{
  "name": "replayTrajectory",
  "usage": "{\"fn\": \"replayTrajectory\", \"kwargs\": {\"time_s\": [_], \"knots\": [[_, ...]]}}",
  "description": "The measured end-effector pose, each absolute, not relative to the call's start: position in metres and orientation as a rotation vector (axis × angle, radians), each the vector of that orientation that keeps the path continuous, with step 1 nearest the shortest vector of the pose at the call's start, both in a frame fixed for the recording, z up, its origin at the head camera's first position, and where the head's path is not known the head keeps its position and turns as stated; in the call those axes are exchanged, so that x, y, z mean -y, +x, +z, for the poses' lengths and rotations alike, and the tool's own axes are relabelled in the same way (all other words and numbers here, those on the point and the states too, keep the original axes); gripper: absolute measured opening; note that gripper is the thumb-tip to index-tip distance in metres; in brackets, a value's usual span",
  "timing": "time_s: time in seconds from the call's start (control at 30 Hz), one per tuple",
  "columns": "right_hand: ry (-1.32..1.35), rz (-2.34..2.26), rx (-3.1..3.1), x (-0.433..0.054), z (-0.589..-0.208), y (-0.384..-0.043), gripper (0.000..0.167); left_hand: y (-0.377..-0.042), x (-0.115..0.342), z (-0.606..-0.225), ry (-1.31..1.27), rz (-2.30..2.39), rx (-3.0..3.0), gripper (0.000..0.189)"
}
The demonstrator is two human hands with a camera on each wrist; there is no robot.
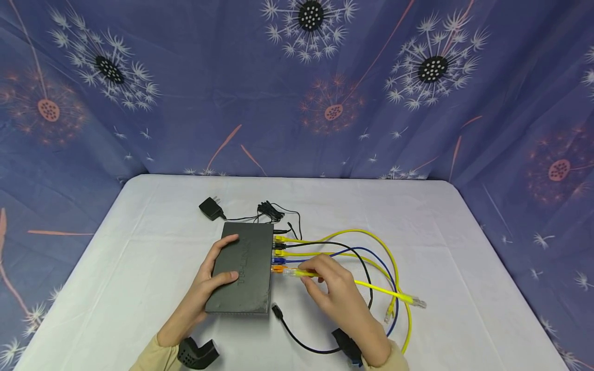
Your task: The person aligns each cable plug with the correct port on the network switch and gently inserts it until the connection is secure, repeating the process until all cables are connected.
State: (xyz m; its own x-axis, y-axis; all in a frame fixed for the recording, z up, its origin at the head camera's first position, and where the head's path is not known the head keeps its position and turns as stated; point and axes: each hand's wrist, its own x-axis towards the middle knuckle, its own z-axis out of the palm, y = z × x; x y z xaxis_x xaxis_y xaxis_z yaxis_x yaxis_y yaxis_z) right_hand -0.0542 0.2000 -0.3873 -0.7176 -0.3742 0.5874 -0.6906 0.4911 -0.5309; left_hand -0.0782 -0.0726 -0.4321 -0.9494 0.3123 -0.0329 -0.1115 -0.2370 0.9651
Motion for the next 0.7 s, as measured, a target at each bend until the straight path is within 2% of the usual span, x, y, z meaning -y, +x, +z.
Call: {"fn": "replayTrajectory", "kwargs": {"time_s": [0.17,0.3,0.43,0.5,0.7], "knots": [[0.905,1.101,2.369,-0.194,-0.394,-0.055,0.009,-0.078,0.073,-0.431,0.250,2.268,-1.740,0.068],[0.924,1.104,2.343,-0.191,-0.396,-0.056,0.017,-0.079,0.073,-0.431,0.257,2.275,-1.731,0.068],[0.941,1.085,2.328,-0.187,-0.396,-0.056,0.010,-0.079,0.073,-0.431,0.261,2.277,-1.728,0.068],[0.942,1.071,2.335,-0.186,-0.396,-0.056,0.014,-0.079,0.073,-0.431,0.264,2.278,-1.728,0.068],[0.903,1.025,2.394,-0.184,-0.397,-0.054,0.012,-0.079,0.072,-0.430,0.265,2.282,-1.723,0.069]]}}
